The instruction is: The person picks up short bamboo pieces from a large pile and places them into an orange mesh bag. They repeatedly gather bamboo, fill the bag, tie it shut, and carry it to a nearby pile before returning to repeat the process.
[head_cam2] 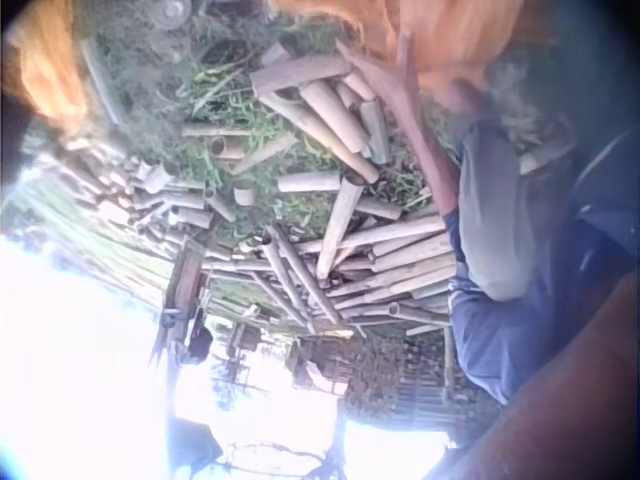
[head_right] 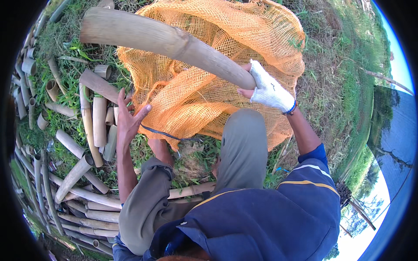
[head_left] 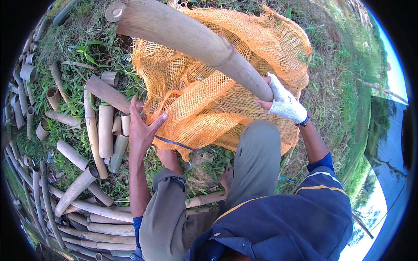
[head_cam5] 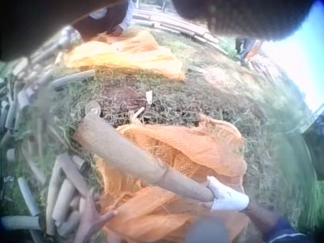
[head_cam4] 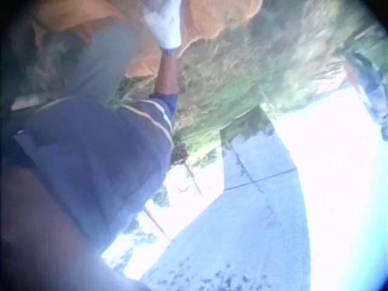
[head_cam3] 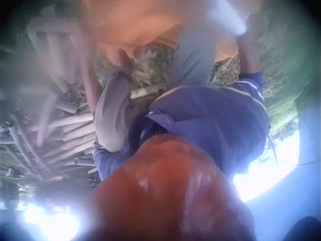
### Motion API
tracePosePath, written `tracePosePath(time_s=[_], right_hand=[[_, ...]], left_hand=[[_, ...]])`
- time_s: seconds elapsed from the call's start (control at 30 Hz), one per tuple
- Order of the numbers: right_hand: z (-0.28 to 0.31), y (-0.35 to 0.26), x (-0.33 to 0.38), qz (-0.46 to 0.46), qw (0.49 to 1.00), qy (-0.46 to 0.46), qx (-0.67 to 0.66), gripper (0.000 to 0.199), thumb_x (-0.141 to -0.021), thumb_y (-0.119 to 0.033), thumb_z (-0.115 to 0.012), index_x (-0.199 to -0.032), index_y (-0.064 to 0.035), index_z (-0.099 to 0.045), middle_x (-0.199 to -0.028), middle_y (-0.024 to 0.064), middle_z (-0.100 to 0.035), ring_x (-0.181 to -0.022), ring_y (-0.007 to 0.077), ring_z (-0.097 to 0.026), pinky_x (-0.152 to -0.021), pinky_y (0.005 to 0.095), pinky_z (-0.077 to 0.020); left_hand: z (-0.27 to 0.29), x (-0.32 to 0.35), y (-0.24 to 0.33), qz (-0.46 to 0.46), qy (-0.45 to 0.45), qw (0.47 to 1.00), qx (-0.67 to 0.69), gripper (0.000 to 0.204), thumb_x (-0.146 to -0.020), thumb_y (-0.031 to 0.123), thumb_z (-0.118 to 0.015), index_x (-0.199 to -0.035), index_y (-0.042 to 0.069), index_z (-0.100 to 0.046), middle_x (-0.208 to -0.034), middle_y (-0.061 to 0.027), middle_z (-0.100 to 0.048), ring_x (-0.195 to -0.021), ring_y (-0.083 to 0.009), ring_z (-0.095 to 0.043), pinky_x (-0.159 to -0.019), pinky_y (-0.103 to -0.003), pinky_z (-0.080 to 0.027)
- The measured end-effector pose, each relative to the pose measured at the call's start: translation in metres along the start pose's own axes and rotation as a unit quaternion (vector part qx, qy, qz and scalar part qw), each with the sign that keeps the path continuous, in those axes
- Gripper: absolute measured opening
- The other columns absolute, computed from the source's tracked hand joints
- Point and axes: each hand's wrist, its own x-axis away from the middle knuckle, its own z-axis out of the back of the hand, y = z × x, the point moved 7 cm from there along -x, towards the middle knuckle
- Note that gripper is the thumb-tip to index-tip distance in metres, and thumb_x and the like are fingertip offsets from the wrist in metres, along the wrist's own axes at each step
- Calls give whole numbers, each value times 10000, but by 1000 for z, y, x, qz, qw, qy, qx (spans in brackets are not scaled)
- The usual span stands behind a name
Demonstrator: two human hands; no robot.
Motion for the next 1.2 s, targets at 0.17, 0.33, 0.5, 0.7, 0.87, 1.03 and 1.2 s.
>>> tracePosePath(time_s=[0.17, 0.33, 0.5, 0.7, 0.87, 1.03, 1.2], right_hand=[[-45, 177, 50, -149, 978, 128, 73, 678, -919, -309, -826, -1448, -1, -535, -1260, 209, -585, -1202, 352, -600, -1086, 474, -478], [-63, 272, 27, -219, 946, 216, 106, 699, -961, -415, -731, -1461, 31, -530, -1320, 288, -554, -1200, 474, -578, -1085, 528, -482], [-79, 257, 16, -223, 930, 235, 176, 723, -972, -464, -716, -1504, -12, -528, -1295, 282, -579, -1189, 495, -608, -1008, 557, -519], [-41, 227, 17, -156, 924, 287, 200, 612, -958, -384, -766, -1413, -6, -610, -1237, 254, -635, -1140, 417, -646, -977, 515, -535], [14, 202, -79, -185, 891, 167, -380, 644, -1054, -517, -689, -1416, 10, -602, -1350, 91, -671, -1138, 238, -680, -992, 402, -563], [199, 235, -128, -33, 775, 483, -407, 638, -1045, -469, -724, -1483, -33, -564, -1396, 103, -649, -1320, 228, -599, -1132, 417, -460], [190, 173, -176, -261, 943, 195, -70, 683, -1022, -594, -680, -1405, -31, -633, -1224, 118, -750, -1022, 289, -744, -915, 415, -574]], left_hand=[[18, -15, -1, -48, 144, 988, -11, 644, -960, 120, -787, -1553, 79, -540, -1260, -168, -623, -1037, -258, -636, -852, -435, -541], [-17, 24, 110, -444, 300, 832, -146, 479, -935, 37, -770, -1398, 115, -674, -1169, -88, -632, -1055, -259, -612, -881, -397, -502], [-170, 89, 115, -599, -200, 747, -206, 498, -916, 276, -782, -1398, 182, -696, -1203, -83, -681, -1181, -279, -678, -1091, -455, -503], [-225, 117, -15, -325, -613, 670, -264, 387, -876, 286, -768, -1211, 95, -734, -1043, -202, -760, -1102, -363, -734, -967, -503, -559], [-218, 138, -80, -194, -722, 628, -218, 503, -877, 338, -791, -1317, 106, -720, -1150, -211, -761, -1088, -428, -722, -966, -513, -568], [-188, 100, 11, -203, -649, 729, -74, 644, -961, 367, -792, -1472, 18, -614, -1407, -201, -690, -1224, -367, -696, -1041, -454, -557], [-57, 14, 104, -78, -327, 901, 276, 425, -1067, 226, -716, -1438, 30, -653, -1295, -127, -747, -1056, -173, -744, -918, -351, -592]])
